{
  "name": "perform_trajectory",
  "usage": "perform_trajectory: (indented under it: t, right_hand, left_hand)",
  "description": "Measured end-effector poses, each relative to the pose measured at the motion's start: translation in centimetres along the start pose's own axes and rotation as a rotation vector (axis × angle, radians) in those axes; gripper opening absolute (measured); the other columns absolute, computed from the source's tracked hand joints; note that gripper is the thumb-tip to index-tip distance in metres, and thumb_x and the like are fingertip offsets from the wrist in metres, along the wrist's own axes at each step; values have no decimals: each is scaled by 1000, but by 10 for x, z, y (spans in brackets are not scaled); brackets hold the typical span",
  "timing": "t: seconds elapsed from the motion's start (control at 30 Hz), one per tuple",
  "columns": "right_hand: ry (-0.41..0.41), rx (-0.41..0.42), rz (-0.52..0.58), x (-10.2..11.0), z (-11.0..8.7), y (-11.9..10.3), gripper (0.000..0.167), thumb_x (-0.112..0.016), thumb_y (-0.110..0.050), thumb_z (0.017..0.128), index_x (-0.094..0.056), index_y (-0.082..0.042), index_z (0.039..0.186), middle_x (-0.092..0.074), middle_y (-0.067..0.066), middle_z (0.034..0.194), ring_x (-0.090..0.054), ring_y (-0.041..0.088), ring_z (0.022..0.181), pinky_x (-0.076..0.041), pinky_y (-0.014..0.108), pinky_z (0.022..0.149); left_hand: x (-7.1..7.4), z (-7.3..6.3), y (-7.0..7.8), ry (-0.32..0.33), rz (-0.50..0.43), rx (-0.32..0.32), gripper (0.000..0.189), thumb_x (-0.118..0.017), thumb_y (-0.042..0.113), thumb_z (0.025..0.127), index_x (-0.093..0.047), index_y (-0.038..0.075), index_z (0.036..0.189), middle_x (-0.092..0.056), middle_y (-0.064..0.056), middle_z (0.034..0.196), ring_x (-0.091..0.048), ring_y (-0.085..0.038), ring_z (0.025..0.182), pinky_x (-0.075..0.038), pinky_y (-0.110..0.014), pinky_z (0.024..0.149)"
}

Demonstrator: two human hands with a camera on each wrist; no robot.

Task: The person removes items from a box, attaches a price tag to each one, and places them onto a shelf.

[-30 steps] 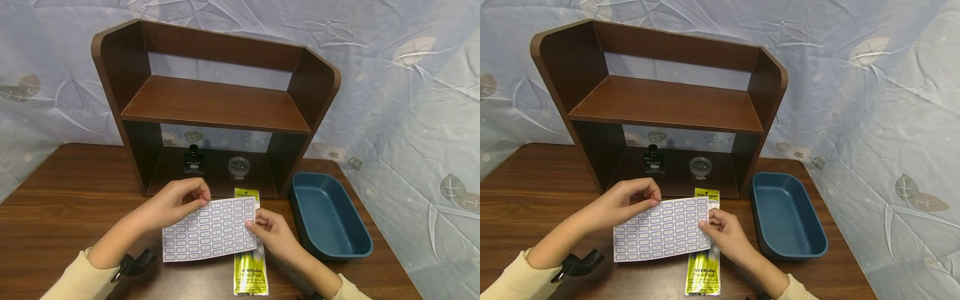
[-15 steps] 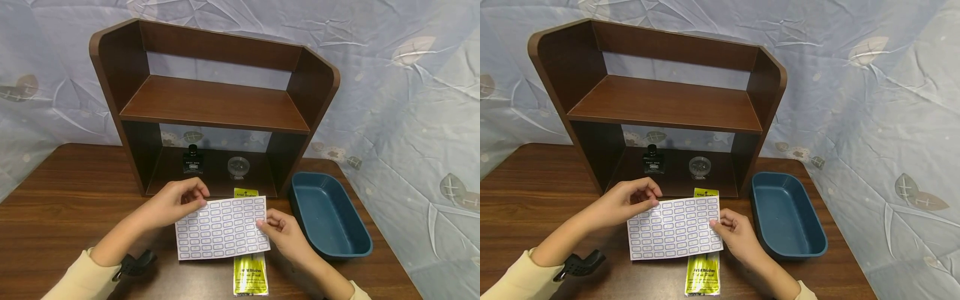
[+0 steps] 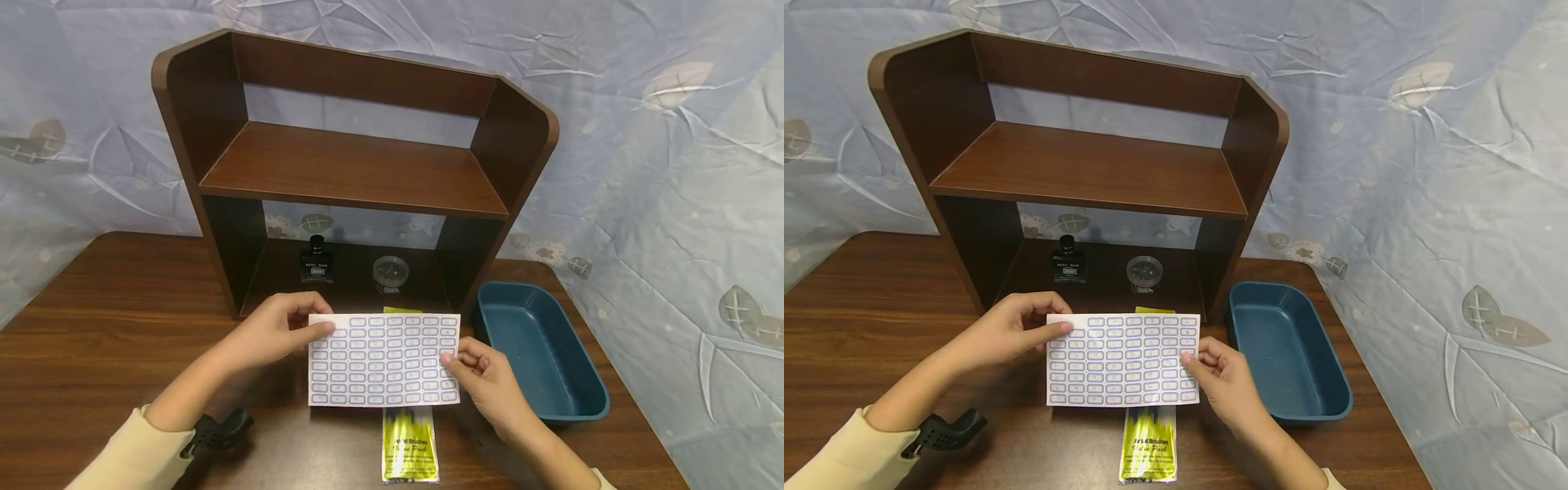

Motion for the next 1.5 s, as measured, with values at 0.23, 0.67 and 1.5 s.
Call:
perform_trajectory:
  t: [0.23, 0.67, 1.5]
  right_hand:
    - [35, -6, 35, 7, -1, 0, 33, -66, -13, 103, -58, 15, 120, -80, -1, 97, -77, 13, 88, -65, 28, 76]
    - [33, -70, 145, 3, -4, 6, 31, -66, -11, 103, -56, 12, 122, -80, -4, 99, -77, 14, 92, -66, 31, 80]
    - [211, 161, -73, 26, -4, -19, 24, -68, -5, 100, -63, 6, 121, -72, 0, 106, -70, 8, 96, -59, 19, 86]
  left_hand:
    - [-11, 1, -3, -62, -248, 41, 11, -73, 11, 98, -69, 2, 103, -76, -13, 94, -69, -14, 76, -63, -33, 64]
    - [-29, 2, -7, -93, -493, 179, 35, -69, 15, 101, -64, -14, 121, -80, -13, 98, -78, -15, 80, -65, -31, 71]
    - [-40, 7, 6, -51, -668, 221, 37, -61, 16, 106, -57, -12, 130, -81, -10, 101, -80, -20, 83, -67, -40, 72]
Point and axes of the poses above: each hand's wrist, its own z-axis towards the middle knuckle, its own x-axis out of the back of the hand, y = z × x, the point moved 10 cm from there along z, towards the middle knuckle
